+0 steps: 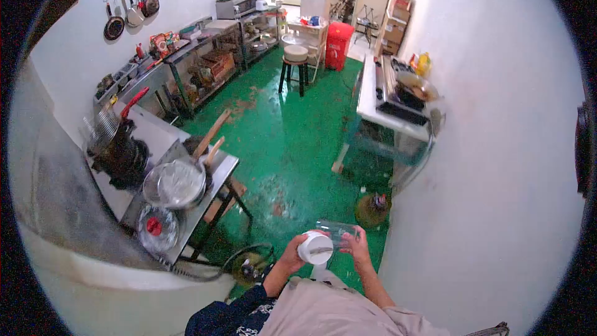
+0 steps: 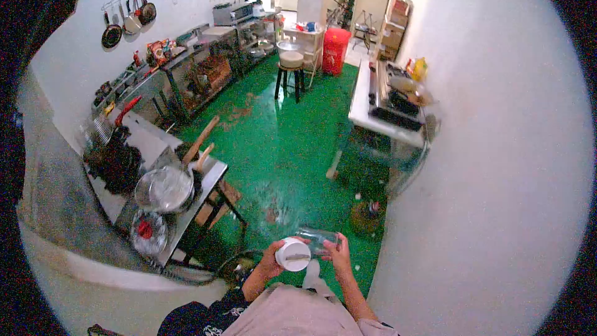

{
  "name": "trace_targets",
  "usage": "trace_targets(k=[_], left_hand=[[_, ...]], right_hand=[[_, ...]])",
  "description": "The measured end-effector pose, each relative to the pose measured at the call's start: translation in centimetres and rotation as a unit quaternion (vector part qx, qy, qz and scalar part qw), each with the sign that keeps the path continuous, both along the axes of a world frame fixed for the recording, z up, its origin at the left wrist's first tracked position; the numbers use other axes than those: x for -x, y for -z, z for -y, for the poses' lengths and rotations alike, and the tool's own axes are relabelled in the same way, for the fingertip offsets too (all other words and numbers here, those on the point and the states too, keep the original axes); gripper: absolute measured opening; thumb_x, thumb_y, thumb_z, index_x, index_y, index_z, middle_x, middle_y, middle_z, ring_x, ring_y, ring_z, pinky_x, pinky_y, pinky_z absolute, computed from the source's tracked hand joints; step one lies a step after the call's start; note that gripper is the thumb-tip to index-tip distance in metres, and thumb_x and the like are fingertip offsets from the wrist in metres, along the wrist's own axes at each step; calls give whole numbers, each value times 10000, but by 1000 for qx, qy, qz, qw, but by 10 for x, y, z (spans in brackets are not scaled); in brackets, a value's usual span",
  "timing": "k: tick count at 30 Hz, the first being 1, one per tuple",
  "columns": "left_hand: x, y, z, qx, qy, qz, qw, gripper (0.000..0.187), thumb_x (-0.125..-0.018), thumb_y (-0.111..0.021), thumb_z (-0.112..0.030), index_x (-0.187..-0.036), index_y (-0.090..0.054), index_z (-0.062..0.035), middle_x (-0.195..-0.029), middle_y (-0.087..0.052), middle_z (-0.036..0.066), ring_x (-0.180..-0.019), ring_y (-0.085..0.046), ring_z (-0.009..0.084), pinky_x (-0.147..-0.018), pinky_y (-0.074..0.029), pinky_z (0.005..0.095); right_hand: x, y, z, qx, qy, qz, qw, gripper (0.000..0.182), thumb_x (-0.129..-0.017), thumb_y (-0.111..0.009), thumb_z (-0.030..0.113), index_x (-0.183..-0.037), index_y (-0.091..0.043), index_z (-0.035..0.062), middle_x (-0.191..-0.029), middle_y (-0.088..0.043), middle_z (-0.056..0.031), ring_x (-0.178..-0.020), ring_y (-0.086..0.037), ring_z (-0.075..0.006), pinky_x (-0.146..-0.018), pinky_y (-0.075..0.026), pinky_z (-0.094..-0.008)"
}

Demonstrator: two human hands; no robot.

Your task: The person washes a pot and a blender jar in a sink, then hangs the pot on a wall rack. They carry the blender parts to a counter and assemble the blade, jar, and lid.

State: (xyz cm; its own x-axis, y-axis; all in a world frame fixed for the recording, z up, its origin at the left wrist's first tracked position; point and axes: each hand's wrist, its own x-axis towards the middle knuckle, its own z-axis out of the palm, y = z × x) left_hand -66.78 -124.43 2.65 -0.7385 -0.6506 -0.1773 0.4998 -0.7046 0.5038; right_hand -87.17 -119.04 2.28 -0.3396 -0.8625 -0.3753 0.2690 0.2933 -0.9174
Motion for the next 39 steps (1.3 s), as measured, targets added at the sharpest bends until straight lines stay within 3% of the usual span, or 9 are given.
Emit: trace_targets(k=[7,8,11,15,16,18,27,35,39], left_hand=[[40,-29,169,-49,-177,-42,982,617,-782,-537,-444,-1184,-495,22,-1209,-538,172,-1055,-564,303,-912,-461,412],[38,-19,197,-27,-213,-15,976,646,-793,-491,-487,-1202,-488,13,-1215,-530,204,-1039,-565,367,-908,-455,456],[30,3,279,-53,-283,-14,957,653,-790,-487,-497,-1196,-491,15,-1205,-535,210,-1026,-566,389,-906,-455,464],[26,16,405,-86,-295,-47,950,653,-787,-494,-488,-1196,-489,21,-1199,-531,232,-1039,-554,408,-916,-450,474],[29,11,439,-93,-294,-34,951,614,-814,-464,-454,-1189,-503,31,-1171,-560,195,-1063,-559,316,-932,-443,419],[35,13,519,-81,-263,-26,961,613,-822,-458,-454,-1198,-499,29,-1162,-569,185,-1057,-567,311,-923,-453,414],[72,-8,817,-46,-193,-53,979,584,-836,-458,-428,-1213,-483,17,-1192,-556,171,-1047,-580,287,-916,-466,378],[37,-1,1067,-55,-282,-35,957,555,-834,-463,-410,-1205,-482,3,-1196,-546,192,-1093,-546,311,-936,-442,416],[2,-20,1169,-47,-383,15,922,655,-758,-547,-496,-1192,-504,-7,-1197,-540,219,-1057,-562,342,-901,-468,442]], right_hand=[[54,-15,243,-3,-201,-21,979,711,-800,-694,254,-1335,-256,89,-988,-588,-104,-868,-595,-200,-606,-536,-336],[50,-12,275,3,-225,-26,974,691,-810,-683,256,-1330,-257,96,-999,-583,-100,-865,-597,-200,-619,-537,-347],[35,-6,371,13,-266,-38,963,691,-811,-683,264,-1329,-256,98,-993,-577,-95,-865,-599,-201,-637,-537,-360],[33,-2,495,10,-275,-44,960,723,-796,-700,271,-1330,-251,79,-997,-581,-114,-866,-602,-211,-645,-532,-365],[37,-1,529,9,-270,-49,962,727,-795,-701,272,-1330,-249,76,-1003,-581,-118,-863,-602,-212,-645,-530,-365],[44,-3,594,-33,-243,-47,968,734,-793,-702,256,-1333,-239,77,-1013,-583,-124,-856,-602,-213,-637,-527,-360],[80,-36,871,4,-182,-4,983,670,-789,-696,243,-1299,-286,100,-1034,-569,-111,-910,-586,-215,-624,-547,-363],[38,-25,1170,-53,-262,26,963,679,-800,-691,253,-1267,-233,71,-1043,-547,-157,-946,-567,-267,-632,-565,-429],[-12,-29,1311,-68,-334,57,938,724,-754,-734,229,-1251,-234,64,-1040,-541,-160,-940,-573,-256,-641,-567,-421]])
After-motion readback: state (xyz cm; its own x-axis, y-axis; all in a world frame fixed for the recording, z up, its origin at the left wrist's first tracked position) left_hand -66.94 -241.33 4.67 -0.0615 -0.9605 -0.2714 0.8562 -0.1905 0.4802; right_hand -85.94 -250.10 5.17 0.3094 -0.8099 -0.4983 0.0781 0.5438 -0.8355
